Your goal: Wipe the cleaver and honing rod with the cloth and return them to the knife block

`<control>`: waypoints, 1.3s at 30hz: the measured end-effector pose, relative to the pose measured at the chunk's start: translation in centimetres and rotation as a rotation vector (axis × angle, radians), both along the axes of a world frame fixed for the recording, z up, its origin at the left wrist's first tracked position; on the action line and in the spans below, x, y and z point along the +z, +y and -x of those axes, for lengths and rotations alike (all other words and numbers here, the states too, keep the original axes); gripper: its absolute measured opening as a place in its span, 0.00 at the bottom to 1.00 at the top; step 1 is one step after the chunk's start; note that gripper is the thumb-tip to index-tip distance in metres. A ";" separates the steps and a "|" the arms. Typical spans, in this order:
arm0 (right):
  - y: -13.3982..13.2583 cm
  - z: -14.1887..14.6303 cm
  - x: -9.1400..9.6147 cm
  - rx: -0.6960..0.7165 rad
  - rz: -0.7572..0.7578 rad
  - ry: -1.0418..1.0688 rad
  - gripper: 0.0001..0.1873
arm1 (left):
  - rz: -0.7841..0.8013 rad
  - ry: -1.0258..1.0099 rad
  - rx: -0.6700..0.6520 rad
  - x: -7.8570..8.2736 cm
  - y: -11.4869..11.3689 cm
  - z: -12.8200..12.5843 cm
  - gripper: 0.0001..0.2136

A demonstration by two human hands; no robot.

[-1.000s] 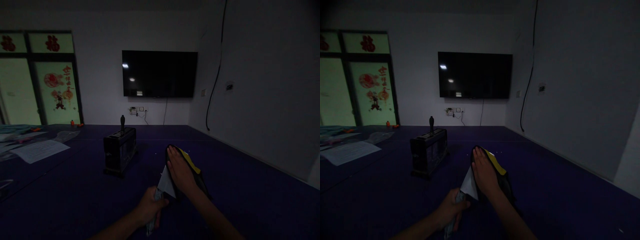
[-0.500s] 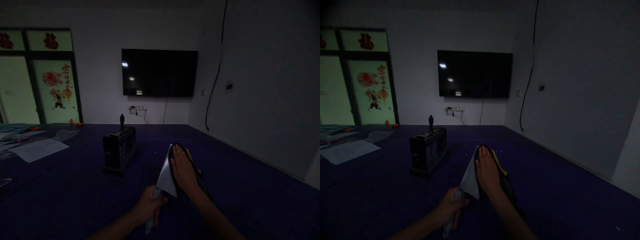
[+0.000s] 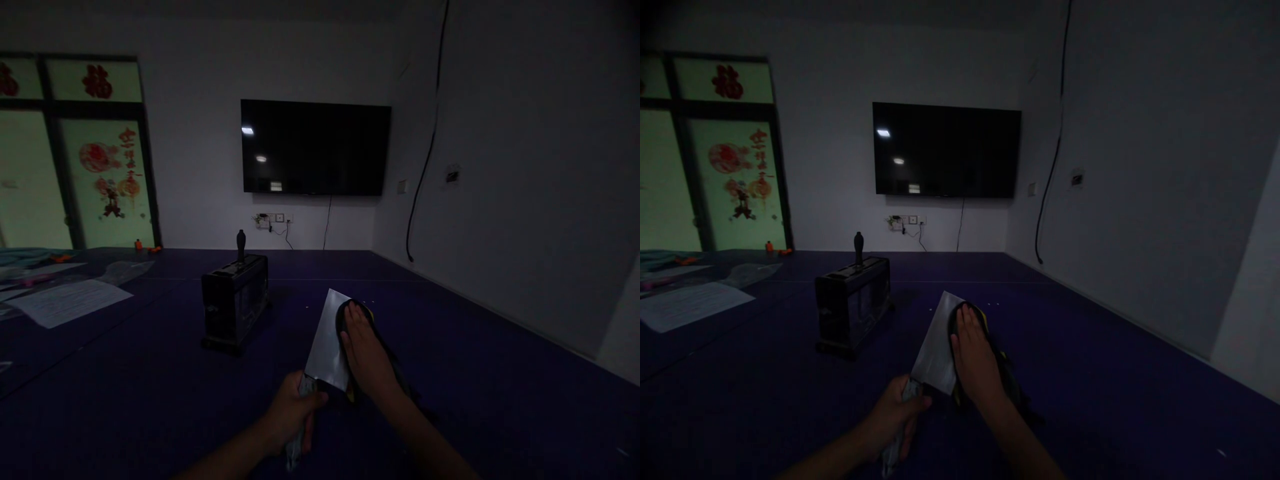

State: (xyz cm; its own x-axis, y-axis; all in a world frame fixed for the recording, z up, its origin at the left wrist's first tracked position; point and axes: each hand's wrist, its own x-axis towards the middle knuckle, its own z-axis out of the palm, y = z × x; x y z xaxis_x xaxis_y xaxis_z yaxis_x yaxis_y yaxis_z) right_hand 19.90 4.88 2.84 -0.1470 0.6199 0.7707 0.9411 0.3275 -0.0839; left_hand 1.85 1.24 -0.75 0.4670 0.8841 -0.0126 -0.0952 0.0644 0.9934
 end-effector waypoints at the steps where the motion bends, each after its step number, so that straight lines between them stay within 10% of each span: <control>1: 0.0 0.1 -0.1 0.004 0.007 -0.004 0.27 | -0.001 -0.009 0.009 0.0 0.0 0.0 0.18; 39: -0.9 2.0 -1.4 0.169 0.028 -0.105 0.26 | 0.084 -0.095 0.083 0.5 0.6 -0.2 0.14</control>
